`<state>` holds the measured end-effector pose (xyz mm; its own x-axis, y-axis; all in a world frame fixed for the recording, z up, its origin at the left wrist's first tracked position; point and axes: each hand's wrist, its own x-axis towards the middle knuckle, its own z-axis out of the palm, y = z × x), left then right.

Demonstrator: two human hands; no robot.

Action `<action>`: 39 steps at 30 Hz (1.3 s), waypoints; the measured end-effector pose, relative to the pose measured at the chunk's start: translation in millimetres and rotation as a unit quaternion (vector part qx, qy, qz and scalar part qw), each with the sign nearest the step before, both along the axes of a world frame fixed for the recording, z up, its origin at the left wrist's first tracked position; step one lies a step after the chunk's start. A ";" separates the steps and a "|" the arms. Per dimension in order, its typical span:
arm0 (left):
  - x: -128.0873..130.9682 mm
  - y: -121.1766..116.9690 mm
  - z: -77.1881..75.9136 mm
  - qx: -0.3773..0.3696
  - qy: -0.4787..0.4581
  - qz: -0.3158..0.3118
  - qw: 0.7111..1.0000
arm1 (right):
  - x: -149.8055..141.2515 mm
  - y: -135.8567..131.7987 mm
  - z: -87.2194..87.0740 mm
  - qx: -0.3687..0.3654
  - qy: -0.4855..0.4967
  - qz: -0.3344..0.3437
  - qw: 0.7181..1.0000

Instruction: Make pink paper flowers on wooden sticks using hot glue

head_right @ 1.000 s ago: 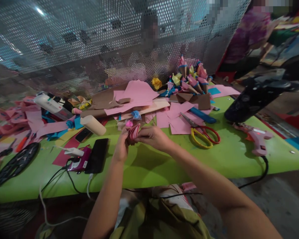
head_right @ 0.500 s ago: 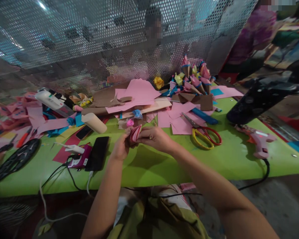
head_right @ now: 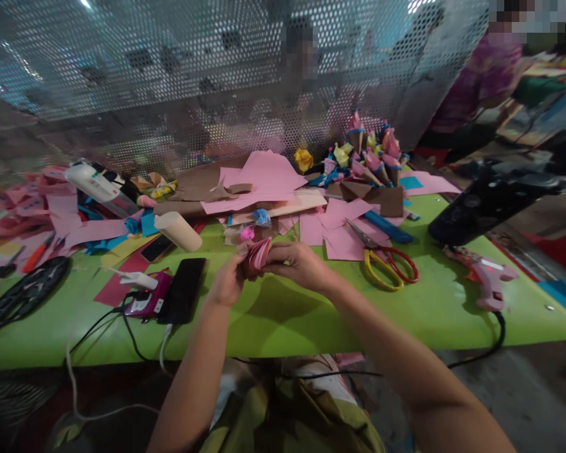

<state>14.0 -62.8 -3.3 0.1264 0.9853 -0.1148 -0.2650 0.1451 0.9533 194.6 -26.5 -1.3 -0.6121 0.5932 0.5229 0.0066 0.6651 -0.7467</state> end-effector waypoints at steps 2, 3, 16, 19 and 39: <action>0.1 0.2 -1.6 0.012 0.010 -0.005 1.000 | 0.5 0.8 -0.2 -0.002 -0.006 -0.004 1.000; 0.3 0.1 -1.8 0.018 0.017 -0.006 1.000 | 0.8 1.0 0.1 -0.002 -0.009 -0.007 1.000; -3.5 -12.0 3.9 0.205 -0.021 0.056 0.977 | -4.8 -23.3 15.8 0.284 -0.002 -0.112 0.952; -1.6 -13.6 7.0 0.185 -0.052 0.042 0.980 | -7.3 -29.0 18.0 0.355 -0.010 -0.125 0.927; 1.6 -22.6 15.2 0.197 0.070 0.136 0.968 | -11.6 -39.7 20.9 0.390 -0.017 -0.171 0.904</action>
<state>15.6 -85.5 11.9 -0.1343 0.9509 0.2789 -0.1059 -0.2936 0.9500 183.0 -66.2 19.6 -0.4858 0.2090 0.8487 0.3261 0.9442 -0.0458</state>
